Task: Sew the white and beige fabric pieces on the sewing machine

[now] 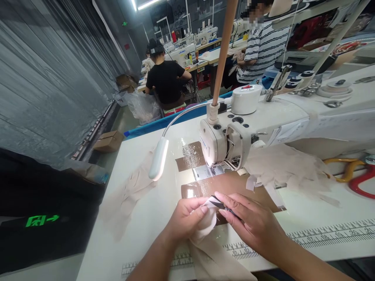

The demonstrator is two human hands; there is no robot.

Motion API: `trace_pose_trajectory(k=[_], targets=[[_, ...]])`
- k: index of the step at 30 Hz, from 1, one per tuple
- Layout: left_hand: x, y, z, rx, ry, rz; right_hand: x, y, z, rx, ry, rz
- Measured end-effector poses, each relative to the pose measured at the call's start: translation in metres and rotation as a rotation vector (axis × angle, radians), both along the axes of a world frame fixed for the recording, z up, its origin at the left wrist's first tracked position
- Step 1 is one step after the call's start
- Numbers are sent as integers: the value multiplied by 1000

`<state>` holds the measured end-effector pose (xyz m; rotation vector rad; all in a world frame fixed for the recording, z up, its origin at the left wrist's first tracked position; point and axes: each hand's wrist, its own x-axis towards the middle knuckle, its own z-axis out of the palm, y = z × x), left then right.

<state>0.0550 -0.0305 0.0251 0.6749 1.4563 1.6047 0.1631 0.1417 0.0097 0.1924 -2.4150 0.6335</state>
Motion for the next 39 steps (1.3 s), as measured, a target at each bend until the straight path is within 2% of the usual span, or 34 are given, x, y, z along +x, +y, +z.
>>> trace_pose_trajectory(k=[29,39], targets=[[0,1,4,-17,168,-12,-1,-1,-2,1,19,-15],[2,2,-3,-75,137,0,-4,0,2,46,67,11]])
